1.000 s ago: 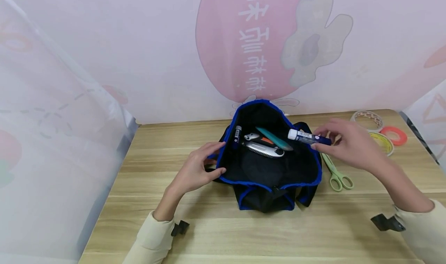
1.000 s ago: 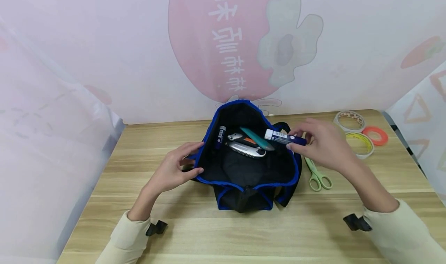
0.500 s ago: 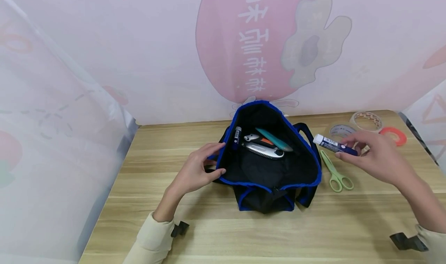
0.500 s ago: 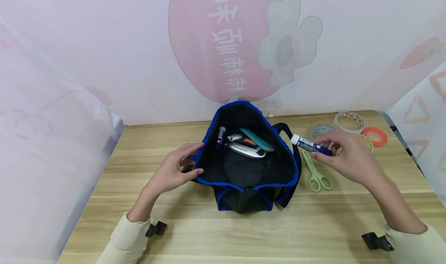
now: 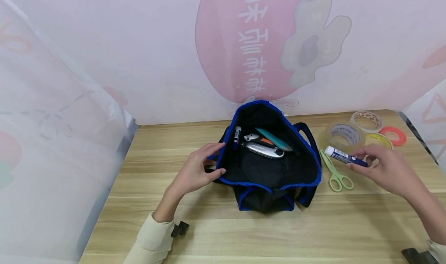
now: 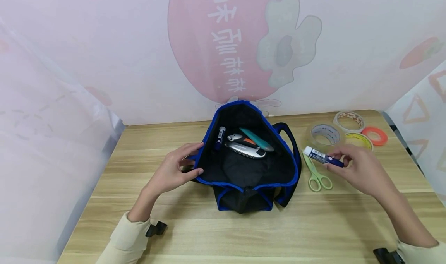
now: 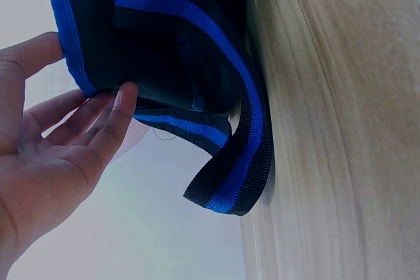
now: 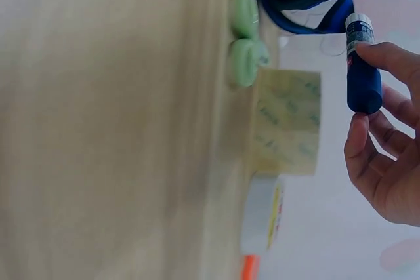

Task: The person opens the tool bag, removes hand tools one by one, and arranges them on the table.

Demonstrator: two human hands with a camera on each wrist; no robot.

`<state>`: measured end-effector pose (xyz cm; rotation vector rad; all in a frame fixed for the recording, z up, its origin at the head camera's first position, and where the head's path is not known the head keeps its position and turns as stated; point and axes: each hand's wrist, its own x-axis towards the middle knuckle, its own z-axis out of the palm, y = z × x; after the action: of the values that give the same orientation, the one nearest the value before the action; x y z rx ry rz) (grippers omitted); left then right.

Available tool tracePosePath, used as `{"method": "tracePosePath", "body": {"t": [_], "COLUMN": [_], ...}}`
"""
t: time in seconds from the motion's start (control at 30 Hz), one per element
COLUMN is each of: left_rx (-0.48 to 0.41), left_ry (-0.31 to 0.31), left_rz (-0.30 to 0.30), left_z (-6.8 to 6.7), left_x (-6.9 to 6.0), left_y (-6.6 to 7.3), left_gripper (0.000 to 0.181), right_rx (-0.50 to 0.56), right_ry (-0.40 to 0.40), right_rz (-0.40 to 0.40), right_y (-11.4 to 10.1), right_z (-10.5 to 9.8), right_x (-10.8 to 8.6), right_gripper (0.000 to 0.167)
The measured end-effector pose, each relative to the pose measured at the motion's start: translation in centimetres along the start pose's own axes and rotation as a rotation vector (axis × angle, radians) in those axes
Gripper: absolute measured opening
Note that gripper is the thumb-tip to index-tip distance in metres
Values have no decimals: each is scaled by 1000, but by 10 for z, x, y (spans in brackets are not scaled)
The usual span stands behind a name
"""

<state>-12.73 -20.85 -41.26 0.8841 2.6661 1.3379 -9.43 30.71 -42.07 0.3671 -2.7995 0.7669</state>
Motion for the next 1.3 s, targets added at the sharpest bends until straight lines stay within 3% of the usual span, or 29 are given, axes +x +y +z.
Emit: {"method": "tracePosePath", "body": {"t": [0.27,0.6,1.3], "left_rx": [-5,-1,3], "left_ry": [-2,-3,-5], "left_rz": [-3,-10,19], "left_z": [-1,0,1], "left_x": [-1,-2,0], "left_y": [1,1,2], "left_gripper": [73,74,75], "right_rx": [-10,-2,-37], "right_ry": [-17,-120,-182], "right_rz": [26,177,219], "right_y": [20,36,43], "right_z": [9,17,26], "right_x": [-13,-19,-24], "right_gripper": [24,29,30]}}
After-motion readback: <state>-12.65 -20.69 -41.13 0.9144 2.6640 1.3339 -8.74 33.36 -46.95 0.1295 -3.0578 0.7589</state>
